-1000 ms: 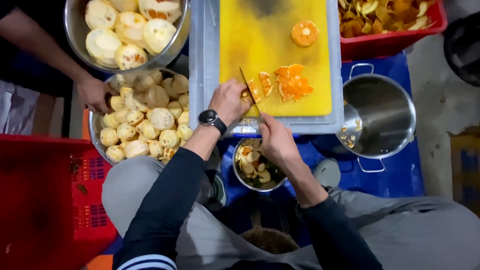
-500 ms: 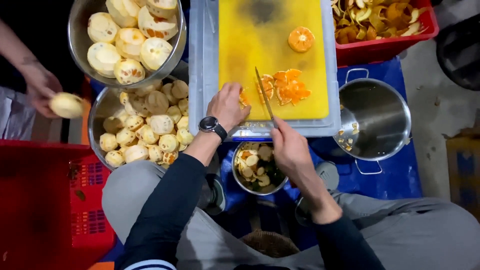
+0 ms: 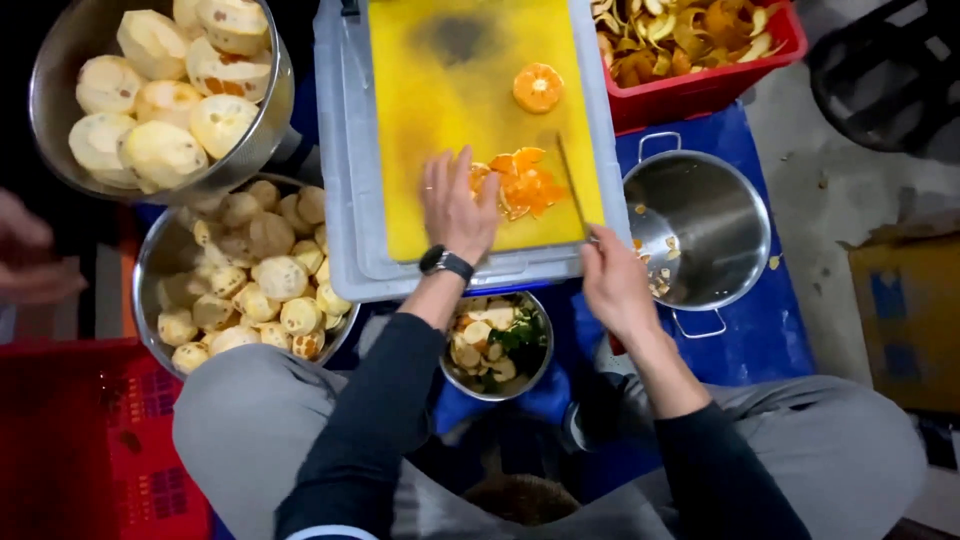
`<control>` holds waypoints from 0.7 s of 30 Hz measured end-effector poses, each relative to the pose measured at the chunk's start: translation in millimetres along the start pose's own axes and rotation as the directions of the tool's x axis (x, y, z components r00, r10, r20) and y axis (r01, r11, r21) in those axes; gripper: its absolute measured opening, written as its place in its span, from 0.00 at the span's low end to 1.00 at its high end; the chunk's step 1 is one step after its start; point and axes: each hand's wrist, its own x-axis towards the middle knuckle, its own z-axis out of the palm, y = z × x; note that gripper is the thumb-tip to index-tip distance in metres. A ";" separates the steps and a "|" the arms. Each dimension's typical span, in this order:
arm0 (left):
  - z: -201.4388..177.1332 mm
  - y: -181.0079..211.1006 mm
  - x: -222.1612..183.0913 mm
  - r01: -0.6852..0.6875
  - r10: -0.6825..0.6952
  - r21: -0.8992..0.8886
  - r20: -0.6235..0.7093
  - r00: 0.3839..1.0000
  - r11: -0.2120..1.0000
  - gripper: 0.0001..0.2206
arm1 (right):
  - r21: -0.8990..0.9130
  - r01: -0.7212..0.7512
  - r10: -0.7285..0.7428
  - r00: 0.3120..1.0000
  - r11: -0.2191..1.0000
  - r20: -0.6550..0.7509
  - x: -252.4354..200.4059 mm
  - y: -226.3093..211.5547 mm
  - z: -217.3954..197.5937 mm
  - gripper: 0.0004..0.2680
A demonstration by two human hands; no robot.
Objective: Slicing oranges into thin pieces on a yellow cutting board and placing them into a metal bowl.
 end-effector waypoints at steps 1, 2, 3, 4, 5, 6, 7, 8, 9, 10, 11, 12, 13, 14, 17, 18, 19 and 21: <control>11.8 7.4 1.6 -0.004 0.004 0.004 0.004 1.000 1.000 0.25 | 0.007 -0.002 0.002 1.000 1.000 -0.001 -1.5 -6.6 3.2 0.15; 23.5 14.5 3.2 0.016 -0.015 -0.078 0.006 1.000 0.997 0.24 | 0.055 -0.013 0.012 1.000 0.998 0.019 -2.9 -13.4 6.5 0.16; 36.4 22.7 4.0 0.037 -0.036 -0.162 0.011 0.999 0.986 0.22 | 0.100 -0.025 0.022 0.999 0.995 0.039 -4.7 -19.2 8.8 0.16; 46.7 25.8 4.6 0.034 -0.032 -0.160 0.016 0.999 0.987 0.22 | 0.105 -0.029 0.026 0.999 0.994 0.038 -3.4 -13.9 18.3 0.16; 58.6 30.7 3.9 0.103 -0.106 -0.166 -0.007 0.994 0.981 0.22 | 0.293 -0.072 0.050 0.995 0.953 0.083 -3.1 -7.2 26.4 0.16; 70.6 35.6 3.0 0.172 -0.180 -0.174 -0.029 0.983 0.970 0.23 | 0.469 -0.119 0.065 0.989 0.875 0.130 -2.8 -0.5 34.5 0.15; 76.6 36.5 3.8 0.169 -0.176 -0.173 -0.024 0.984 0.970 0.23 | 0.472 -0.122 0.069 0.989 0.873 0.128 -2.1 2.4 41.9 0.15; 82.4 37.1 4.2 0.187 -0.202 -0.196 -0.058 0.978 0.963 0.20 | 0.622 -0.181 0.094 0.981 0.762 0.171 -1.6 5.0 49.7 0.15; 86.4 36.3 2.5 0.208 -0.231 -0.216 -0.090 0.969 0.954 0.18 | 0.746 -0.240 0.109 0.969 0.621 0.221 -3.0 7.0 58.9 0.15; 86.9 37.1 2.8 0.208 -0.230 -0.212 -0.085 0.969 0.955 0.18 | 0.748 -0.245 0.113 0.968 0.616 0.224 -4.0 5.3 59.0 0.15; 87.3 37.6 4.8 0.226 -0.261 -0.238 -0.128 0.957 0.945 0.16 | 0.821 -0.296 0.132 0.955 0.489 0.266 -3.9 2.9 59.2 0.15; 87.7 38.4 6.8 0.242 -0.292 -0.264 -0.170 0.941 0.934 0.14 | 0.873 -0.341 0.144 0.940 0.350 0.309 -3.8 0.5 59.2 0.16; 84.2 38.9 9.6 0.238 -0.287 -0.264 -0.164 0.944 0.935 0.14 | 0.875 -0.340 0.149 0.940 0.345 0.306 -2.4 2.4 62.1 0.16; 80.6 39.3 12.7 0.289 -0.341 -0.305 -0.130 0.931 0.907 0.14 | 0.884 -0.376 0.132 0.926 0.279 0.352 -1.0 4.0 65.1 0.16; 64.5 46.3 22.8 0.374 -0.433 -0.372 -0.089 0.897 0.850 0.14 | 0.892 -0.403 0.108 0.915 0.207 0.388 2.7 -3.0 64.4 0.16; 59.0 49.9 26.1 0.408 -0.478 -0.405 -0.086 0.874 0.818 0.14 | 0.895 -0.394 0.102 0.919 0.208 0.381 4.2 -6.3 62.3 0.17; 57.8 46.7 29.4 0.409 -0.477 -0.403 -0.082 0.875 0.819 0.14 | 0.895 -0.396 0.106 0.918 0.204 0.382 7.1 -3.9 67.1 0.17; 55.2 40.7 34.4 0.488 -0.546 -0.401 -0.036 0.837 0.775 0.14 | 0.894 -0.364 0.084 0.931 0.261 0.354 11.7 1.9 76.6 0.16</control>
